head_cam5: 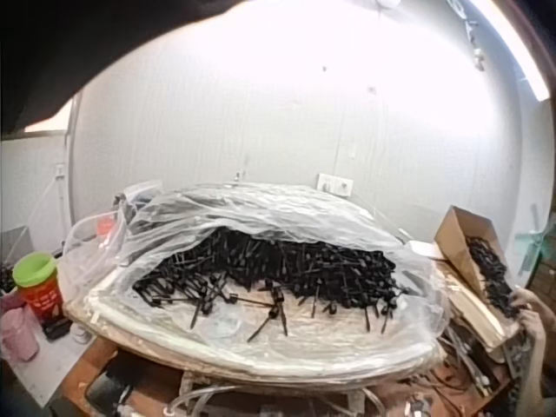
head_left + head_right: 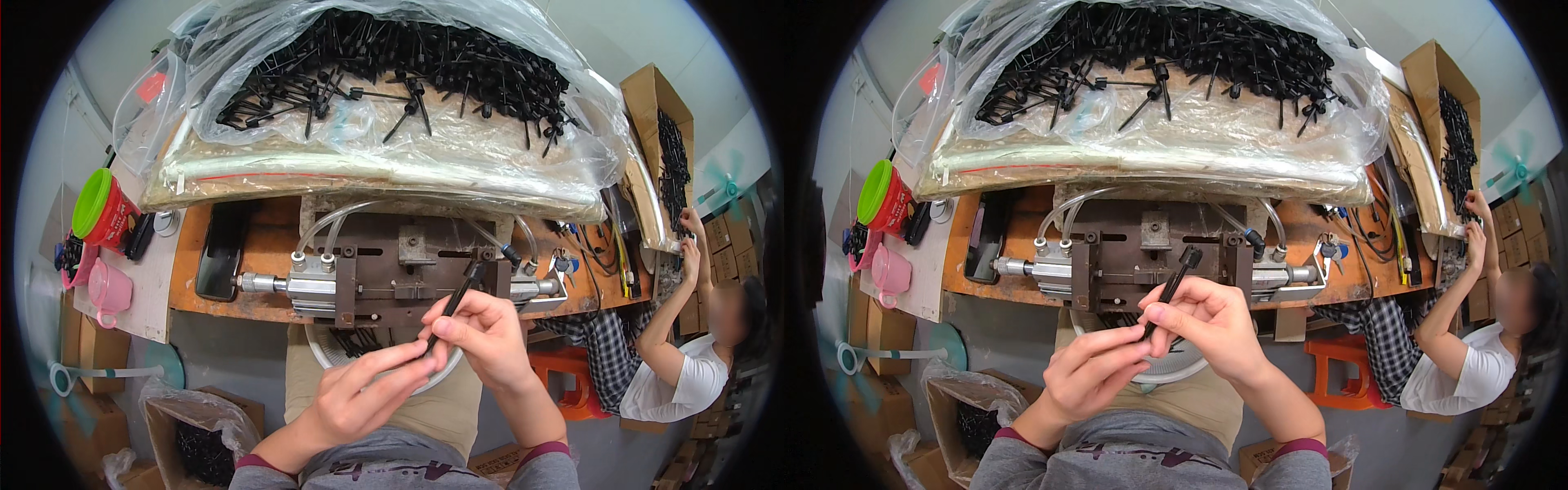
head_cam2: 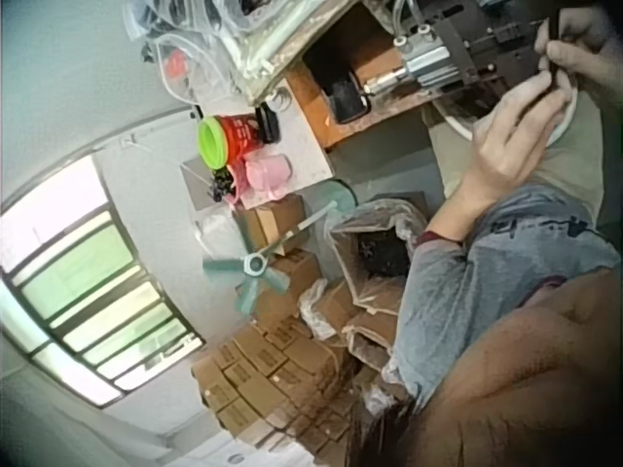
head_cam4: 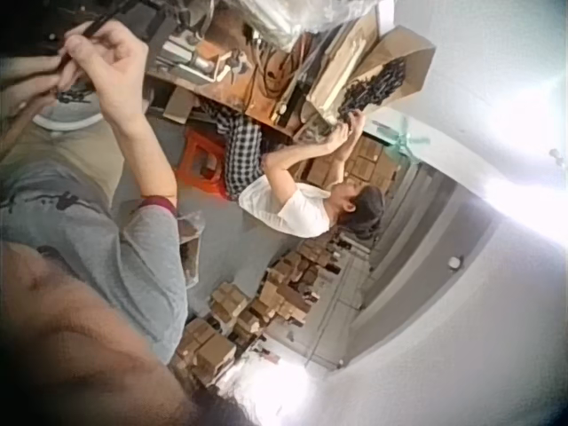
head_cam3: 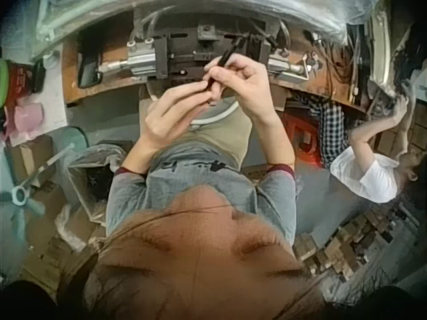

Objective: The person is assembling small black mechanical parts using a desktop assembly fixture.

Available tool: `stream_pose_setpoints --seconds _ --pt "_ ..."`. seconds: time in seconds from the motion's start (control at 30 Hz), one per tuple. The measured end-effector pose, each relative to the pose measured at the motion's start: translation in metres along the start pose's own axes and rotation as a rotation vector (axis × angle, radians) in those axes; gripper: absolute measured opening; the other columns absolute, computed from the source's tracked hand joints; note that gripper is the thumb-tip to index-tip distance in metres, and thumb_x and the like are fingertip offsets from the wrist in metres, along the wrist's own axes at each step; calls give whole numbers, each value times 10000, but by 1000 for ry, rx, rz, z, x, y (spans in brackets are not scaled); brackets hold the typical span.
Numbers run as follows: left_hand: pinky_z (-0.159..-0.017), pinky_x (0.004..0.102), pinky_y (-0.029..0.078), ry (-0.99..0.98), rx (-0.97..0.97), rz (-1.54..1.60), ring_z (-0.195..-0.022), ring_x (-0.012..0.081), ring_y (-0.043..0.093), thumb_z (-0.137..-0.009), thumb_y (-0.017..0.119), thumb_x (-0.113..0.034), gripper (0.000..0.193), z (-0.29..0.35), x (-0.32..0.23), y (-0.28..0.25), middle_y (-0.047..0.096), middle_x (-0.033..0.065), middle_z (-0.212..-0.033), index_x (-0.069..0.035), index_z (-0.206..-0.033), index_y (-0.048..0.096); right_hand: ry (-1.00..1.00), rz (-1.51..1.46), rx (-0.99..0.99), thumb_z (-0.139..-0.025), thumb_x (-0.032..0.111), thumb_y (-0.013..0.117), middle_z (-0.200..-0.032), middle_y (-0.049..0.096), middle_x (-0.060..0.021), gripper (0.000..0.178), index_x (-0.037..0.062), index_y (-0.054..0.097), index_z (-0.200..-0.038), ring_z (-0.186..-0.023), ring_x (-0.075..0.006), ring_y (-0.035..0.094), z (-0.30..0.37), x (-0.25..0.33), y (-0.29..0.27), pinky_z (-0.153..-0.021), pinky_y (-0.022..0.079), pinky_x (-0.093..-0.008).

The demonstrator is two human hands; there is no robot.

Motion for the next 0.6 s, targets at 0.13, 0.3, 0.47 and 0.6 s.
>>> stream_pose_setpoints --seconds 0.13,0.3,0.47,0.6 --pt "-675 279 583 -31 63 7 -843 209 706 -706 822 -34 305 5 3 2 685 125 -1083 -20 -995 724 -10 72 -131 -942 38 609 -908 704 -151 253 -84 627 -1163 -656 -151 671 9 -9 -14 -593 545 -266" --pt "-638 285 572 -129 101 -64 -807 208 701 -742 785 -22 280 12 16 15 664 150 -1130 16 -1003 693 -372 208 -355 -945 -9 578 -1067 673 -220 284 -96 594 -1215 -749 -196 691 26 5 -35 -630 577 -275" --pt "-602 268 522 -34 214 -345 -699 154 662 -775 739 -103 210 16 33 43 625 164 -1278 7 -943 677 -461 280 -251 -1002 367 491 -1296 530 -278 570 -131 531 -1276 -1043 -327 653 36 14 -27 -824 572 -367" --pt "-575 257 492 -34 192 -494 -621 149 635 -697 790 -130 236 8 36 50 669 98 -1229 -50 -903 706 -468 256 -218 -962 685 230 -1362 468 -300 944 -148 426 -1362 -1177 -391 581 44 19 -21 -959 510 -427"
Point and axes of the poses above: each hand's wrist, its own z-axis away from the middle knuckle, its own y-axis out of the palm, x = y × z, the point moved 6 cm from there along -z, towards the middle knuckle
